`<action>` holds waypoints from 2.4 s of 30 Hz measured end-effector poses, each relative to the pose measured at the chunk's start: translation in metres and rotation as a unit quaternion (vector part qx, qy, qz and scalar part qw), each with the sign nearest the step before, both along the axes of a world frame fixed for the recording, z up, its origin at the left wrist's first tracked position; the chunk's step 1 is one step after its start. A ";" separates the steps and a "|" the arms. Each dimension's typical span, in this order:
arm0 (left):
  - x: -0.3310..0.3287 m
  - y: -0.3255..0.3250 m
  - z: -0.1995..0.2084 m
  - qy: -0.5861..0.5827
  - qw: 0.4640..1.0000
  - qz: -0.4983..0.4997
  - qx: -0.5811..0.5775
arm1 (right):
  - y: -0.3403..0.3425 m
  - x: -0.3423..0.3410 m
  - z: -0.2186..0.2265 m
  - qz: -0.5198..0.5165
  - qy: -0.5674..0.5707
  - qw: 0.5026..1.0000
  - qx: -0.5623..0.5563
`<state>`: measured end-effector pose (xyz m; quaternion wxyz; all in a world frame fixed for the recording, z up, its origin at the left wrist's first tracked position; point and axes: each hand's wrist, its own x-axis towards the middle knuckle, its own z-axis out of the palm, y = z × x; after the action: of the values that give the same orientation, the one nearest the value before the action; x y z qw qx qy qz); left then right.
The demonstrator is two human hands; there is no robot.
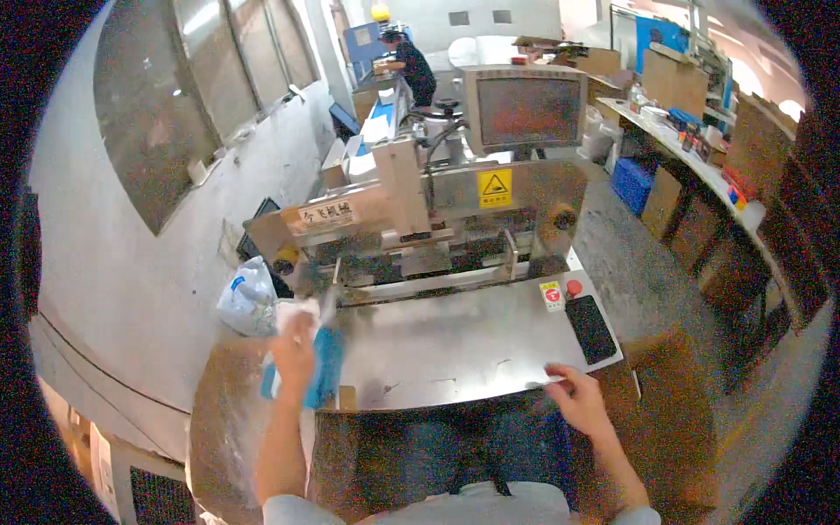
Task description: Manually wrap white boxes with plastic film using a heat sealing machine and pack them into a carton.
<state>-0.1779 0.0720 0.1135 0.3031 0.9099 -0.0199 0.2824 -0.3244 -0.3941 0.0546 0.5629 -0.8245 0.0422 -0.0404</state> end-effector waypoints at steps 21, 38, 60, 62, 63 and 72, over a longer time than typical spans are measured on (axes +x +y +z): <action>-0.124 -0.171 -0.082 0.168 0.960 -0.177 -0.139 | 0.063 0.023 -0.004 0.230 -0.311 0.894 -0.227; -0.098 -0.140 -0.063 0.389 0.805 -0.445 0.035 | 0.038 0.013 -0.004 0.390 0.014 0.910 -0.139; 0.247 -0.095 -0.064 0.453 0.845 -0.258 -0.122 | 0.069 0.365 -0.036 0.245 -0.075 0.946 -0.198; 0.264 -0.107 -0.077 0.436 0.843 -0.279 -0.143 | 0.061 0.379 -0.040 0.211 -0.093 0.948 -0.221; 0.272 -0.119 -0.084 0.412 0.843 -0.306 -0.161 | 0.055 0.383 -0.041 0.176 -0.115 0.947 -0.244; 0.180 -0.155 -0.091 0.004 0.993 -0.088 0.078 | 0.132 0.308 -0.041 0.143 -0.219 0.865 -0.429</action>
<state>0.0021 -0.0826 0.0224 0.2549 0.9267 -0.1206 0.2486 -0.0167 -0.2619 0.0139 0.1483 -0.9515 -0.2220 -0.1531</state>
